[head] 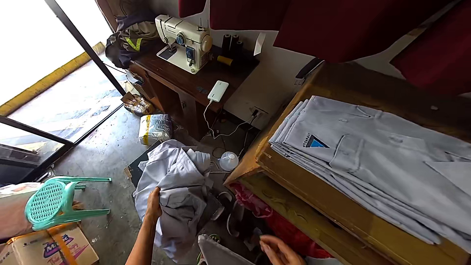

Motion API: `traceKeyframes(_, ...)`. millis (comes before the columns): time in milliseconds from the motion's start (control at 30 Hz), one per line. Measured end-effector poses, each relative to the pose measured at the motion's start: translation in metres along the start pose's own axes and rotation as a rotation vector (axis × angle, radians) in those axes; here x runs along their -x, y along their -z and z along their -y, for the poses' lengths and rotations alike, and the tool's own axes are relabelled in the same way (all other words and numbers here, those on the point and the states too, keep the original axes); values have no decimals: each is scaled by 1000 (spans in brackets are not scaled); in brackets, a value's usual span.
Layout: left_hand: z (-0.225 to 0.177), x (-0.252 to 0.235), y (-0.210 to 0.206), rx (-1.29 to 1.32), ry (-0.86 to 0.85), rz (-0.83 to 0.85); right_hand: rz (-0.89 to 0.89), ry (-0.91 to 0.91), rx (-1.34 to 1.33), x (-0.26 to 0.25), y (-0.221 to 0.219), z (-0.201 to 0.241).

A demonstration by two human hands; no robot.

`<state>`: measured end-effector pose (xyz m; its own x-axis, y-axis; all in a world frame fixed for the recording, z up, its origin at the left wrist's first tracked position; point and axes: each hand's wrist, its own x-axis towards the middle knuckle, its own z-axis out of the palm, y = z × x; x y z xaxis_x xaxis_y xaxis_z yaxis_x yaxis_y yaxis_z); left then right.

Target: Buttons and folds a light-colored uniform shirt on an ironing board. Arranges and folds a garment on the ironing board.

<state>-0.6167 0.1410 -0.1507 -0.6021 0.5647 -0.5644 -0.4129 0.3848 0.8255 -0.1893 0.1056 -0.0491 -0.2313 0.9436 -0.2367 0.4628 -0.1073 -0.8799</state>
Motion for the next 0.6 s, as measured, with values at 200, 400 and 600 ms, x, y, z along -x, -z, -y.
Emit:
traceKeyframes(200, -22, 56, 43, 225, 29, 111, 162, -131, -133, -131, -101, 43)
traceKeyframes(400, -56, 154, 116, 193, -262, 305, 412, -160, -658, -126, -201, 92)
traceKeyframes(600, -153, 196, 152, -71, -541, -109, 864, 37, -863, -8, -142, 144)
